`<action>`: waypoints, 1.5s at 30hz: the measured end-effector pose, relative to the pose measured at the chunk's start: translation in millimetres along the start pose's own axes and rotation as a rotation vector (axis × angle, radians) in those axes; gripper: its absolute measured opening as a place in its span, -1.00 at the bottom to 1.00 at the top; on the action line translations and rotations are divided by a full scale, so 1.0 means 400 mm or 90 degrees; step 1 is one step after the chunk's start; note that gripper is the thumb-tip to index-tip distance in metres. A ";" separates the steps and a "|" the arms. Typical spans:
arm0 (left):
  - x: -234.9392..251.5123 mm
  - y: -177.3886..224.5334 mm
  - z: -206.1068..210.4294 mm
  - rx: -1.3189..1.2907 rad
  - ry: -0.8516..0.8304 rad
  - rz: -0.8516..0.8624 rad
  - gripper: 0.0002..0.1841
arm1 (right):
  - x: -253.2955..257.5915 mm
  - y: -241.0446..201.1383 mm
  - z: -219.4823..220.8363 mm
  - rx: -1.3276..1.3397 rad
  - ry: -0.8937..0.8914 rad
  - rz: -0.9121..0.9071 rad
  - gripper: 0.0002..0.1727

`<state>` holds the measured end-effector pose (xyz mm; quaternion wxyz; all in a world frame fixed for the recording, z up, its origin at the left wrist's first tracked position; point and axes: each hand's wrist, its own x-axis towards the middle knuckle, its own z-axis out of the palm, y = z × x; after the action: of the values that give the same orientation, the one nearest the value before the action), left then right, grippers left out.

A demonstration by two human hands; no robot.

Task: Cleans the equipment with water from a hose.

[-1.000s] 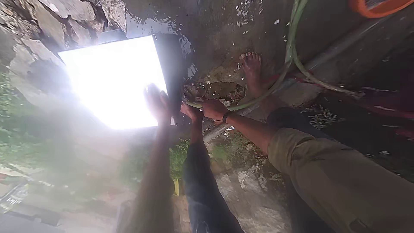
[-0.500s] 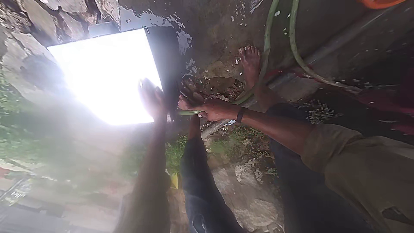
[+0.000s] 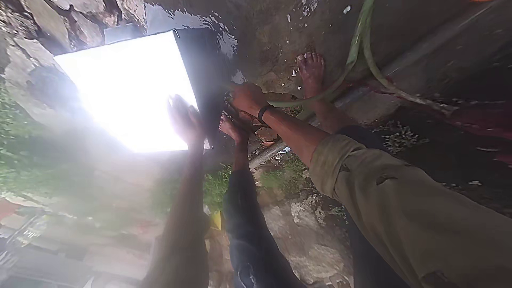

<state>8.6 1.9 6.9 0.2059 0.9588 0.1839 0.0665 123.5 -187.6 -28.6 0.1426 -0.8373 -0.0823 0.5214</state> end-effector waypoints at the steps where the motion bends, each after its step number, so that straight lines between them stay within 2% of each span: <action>1: 0.000 0.000 0.001 -0.003 0.000 0.001 -0.39 | 0.011 -0.019 -0.015 0.017 0.014 -0.007 -0.40; 4: 0.001 -0.001 0.001 -0.013 0.004 0.002 -0.40 | 0.034 -0.085 -0.036 0.063 0.033 -0.054 -0.43; 7: 0.004 -0.005 0.002 -0.013 0.002 0.004 -0.40 | 0.049 -0.140 -0.030 0.091 0.000 -0.186 -0.53; 10: 0.002 -0.006 0.004 -0.016 0.010 0.008 -0.40 | 0.011 -0.151 -0.034 0.118 -0.093 -0.325 -0.73; 12: 0.003 -0.007 0.004 -0.014 0.003 0.002 -0.38 | -0.021 -0.125 -0.036 0.097 -0.169 -0.381 -0.73; 14: 0.004 -0.006 0.001 -0.008 -0.004 -0.003 -0.37 | -0.032 -0.076 -0.017 0.040 -0.242 -0.374 -0.62; 16: 0.004 -0.003 0.001 -0.005 0.000 -0.004 -0.37 | -0.032 -0.017 0.008 0.001 -0.264 -0.315 -0.57; 19: 0.003 0.000 0.002 -0.010 0.008 -0.002 -0.37 | -0.032 0.038 0.018 -0.020 -0.209 -0.180 -0.43; 21: 0.004 0.001 0.001 -0.003 0.002 0.002 -0.36 | -0.031 0.043 0.028 -0.007 -0.154 -0.130 -0.42; 23: 0.005 -0.001 0.001 0.003 0.000 0.004 -0.37 | -0.050 0.032 0.039 0.023 -0.152 -0.159 -0.43; 25: 0.005 -0.002 0.001 0.000 0.004 0.006 -0.39 | -0.088 0.019 0.040 0.028 -0.203 -0.226 -0.43; 28: 0.007 0.001 -0.004 0.009 -0.006 0.011 -0.39 | -0.140 0.026 0.042 -0.026 -0.246 -0.306 -0.40; 30: 0.009 -0.001 -0.003 0.022 -0.008 0.012 -0.38 | -0.158 0.038 0.026 -0.054 -0.266 -0.297 -0.40; 34: 0.003 -0.007 -0.003 0.025 -0.008 0.012 -0.38 | -0.160 0.080 0.028 -0.048 -0.285 -0.202 -0.41; 37: 0.005 -0.010 -0.001 0.024 -0.007 0.013 -0.37 | -0.150 0.093 0.038 -0.050 -0.269 -0.186 -0.40; 41: 0.004 -0.004 -0.002 0.033 -0.011 0.001 -0.38 | -0.125 0.056 0.065 -0.023 -0.253 -0.249 -0.43; 45: -0.003 -0.001 -0.006 0.055 -0.028 -0.024 -0.35 | -0.065 -0.025 0.035 0.013 -0.279 -0.302 -0.61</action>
<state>7.1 2.5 8.7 0.1693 0.9644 0.2003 0.0333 99.6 -183.4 -9.1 0.2471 -0.6612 -0.2987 0.6423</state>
